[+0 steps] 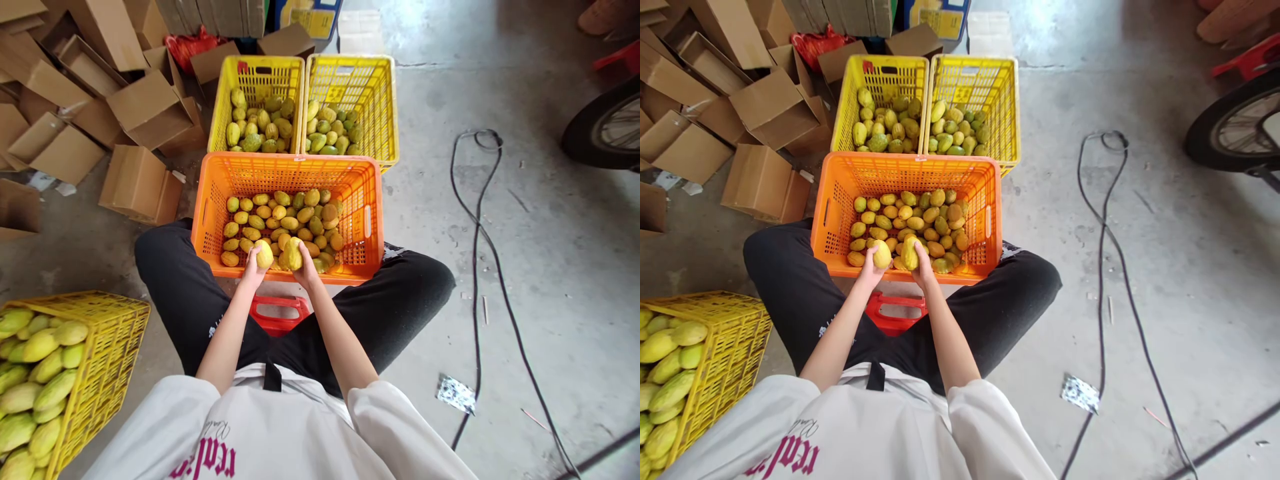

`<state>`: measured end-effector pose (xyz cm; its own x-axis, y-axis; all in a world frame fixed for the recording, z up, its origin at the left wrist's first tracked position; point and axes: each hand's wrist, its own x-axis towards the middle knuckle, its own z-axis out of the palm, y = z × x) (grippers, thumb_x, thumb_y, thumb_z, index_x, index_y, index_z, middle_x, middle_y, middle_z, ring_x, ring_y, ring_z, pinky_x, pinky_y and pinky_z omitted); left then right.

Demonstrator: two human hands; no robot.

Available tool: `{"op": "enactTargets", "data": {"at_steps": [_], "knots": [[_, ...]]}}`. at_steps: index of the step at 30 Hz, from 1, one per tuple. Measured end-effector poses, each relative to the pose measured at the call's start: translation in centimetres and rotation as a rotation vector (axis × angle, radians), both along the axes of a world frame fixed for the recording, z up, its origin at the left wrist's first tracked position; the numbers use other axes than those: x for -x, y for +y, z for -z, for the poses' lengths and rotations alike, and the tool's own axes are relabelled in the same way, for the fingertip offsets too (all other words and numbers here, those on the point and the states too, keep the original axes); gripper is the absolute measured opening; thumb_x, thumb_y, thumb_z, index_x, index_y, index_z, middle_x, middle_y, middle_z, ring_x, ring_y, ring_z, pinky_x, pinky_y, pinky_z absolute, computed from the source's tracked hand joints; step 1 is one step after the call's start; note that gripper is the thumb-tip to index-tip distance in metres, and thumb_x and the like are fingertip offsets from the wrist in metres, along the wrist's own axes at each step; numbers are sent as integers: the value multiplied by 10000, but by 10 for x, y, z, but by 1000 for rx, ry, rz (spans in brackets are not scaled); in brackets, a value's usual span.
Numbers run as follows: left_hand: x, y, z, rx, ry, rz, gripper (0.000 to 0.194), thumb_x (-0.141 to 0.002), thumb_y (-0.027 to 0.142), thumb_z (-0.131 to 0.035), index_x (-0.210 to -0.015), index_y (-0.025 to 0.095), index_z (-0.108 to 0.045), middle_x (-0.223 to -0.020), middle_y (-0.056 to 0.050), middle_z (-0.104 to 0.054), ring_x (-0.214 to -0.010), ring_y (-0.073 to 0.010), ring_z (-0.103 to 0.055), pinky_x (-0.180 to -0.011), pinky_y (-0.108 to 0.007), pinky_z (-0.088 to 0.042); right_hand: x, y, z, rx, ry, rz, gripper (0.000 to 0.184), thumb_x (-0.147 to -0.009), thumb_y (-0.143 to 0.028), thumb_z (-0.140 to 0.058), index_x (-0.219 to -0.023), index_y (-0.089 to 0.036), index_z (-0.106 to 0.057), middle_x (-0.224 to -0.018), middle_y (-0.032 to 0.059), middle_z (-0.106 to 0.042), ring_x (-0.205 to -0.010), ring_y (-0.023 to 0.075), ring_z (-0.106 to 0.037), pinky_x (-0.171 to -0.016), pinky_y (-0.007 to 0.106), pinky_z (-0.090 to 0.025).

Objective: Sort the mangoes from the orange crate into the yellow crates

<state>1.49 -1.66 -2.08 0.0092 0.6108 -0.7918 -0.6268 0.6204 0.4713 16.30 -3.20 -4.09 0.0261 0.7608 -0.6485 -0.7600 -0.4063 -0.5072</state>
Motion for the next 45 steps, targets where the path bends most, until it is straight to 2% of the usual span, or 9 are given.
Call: {"op": "enactTargets", "data": {"at_steps": [5,13,19,23,27,32,36,40,45], "knots": [[-3,3,-4,53,-19,-5,240,-885,404,-647,-1015,203,-653,-956,-90,-740,-1042,-238,-718,-883,-316,-583,0,-1,3,-11,-65,39,395,-717,-439,-846,-1013,-252,-664,-843,-27,-769,-782,169,-755,-681,264,-631],[2,1,-11,39,-167,-25,424,-984,504,-494,-1079,136,-683,-898,-129,-758,-880,-230,-744,-787,-327,-610,-10,-3,-4,26,80,-5,344,-713,-517,-723,-908,-236,-684,-839,44,-781,-815,256,-777,-729,372,-658],[0,1,-12,28,-98,8,400,-923,541,-618,-1032,164,-692,-876,-99,-744,-847,-222,-734,-771,-324,-610,-13,-2,-13,41,133,-7,345,-735,-525,-640,-865,-211,-696,-866,116,-789,-939,318,-773,-743,416,-659],[-2,-2,-13,-32,-16,-56,252,-827,339,-789,-1000,238,-637,-965,-25,-721,-940,-190,-726,-850,-319,-604,-13,-1,-15,32,154,-25,354,-750,-540,-686,-906,-222,-694,-879,90,-797,-925,307,-775,-731,416,-664],[-3,-3,-13,-59,9,-49,360,-734,173,-842,-993,256,-607,-1005,7,-707,-1028,-185,-715,-950,-343,-588,-11,-4,-12,50,151,-47,348,-758,-539,-774,-911,-243,-674,-848,43,-790,-835,262,-769,-722,396,-667],[0,0,-13,6,-87,5,232,-845,349,-741,-1003,199,-662,-909,-71,-732,-985,-240,-739,-946,-380,-605,-7,-6,-11,-11,108,-42,285,-797,-382,-788,-1006,-225,-678,-904,22,-783,-813,200,-761,-760,328,-649],[2,1,-14,15,-138,41,358,-891,484,-647,-1050,168,-703,-879,-128,-758,-963,-285,-750,-907,-411,-623,-9,-4,-11,41,122,-29,279,-768,-438,-765,-941,-236,-681,-863,39,-786,-829,239,-775,-773,370,-665],[2,0,-14,2,-151,45,382,-924,477,-580,-1050,144,-720,-848,-134,-763,-877,-264,-755,-842,-373,-631,-12,-2,-11,70,151,-33,328,-782,-522,-661,-903,-220,-700,-826,75,-789,-878,287,-779,-760,408,-668],[3,0,-13,0,-157,33,416,-952,462,-529,-1131,138,-719,-891,-137,-772,-895,-256,-753,-844,-358,-623,-12,0,-8,52,207,4,330,-818,-483,-571,-907,-197,-708,-882,106,-798,-904,276,-779,-725,352,-655]]}}
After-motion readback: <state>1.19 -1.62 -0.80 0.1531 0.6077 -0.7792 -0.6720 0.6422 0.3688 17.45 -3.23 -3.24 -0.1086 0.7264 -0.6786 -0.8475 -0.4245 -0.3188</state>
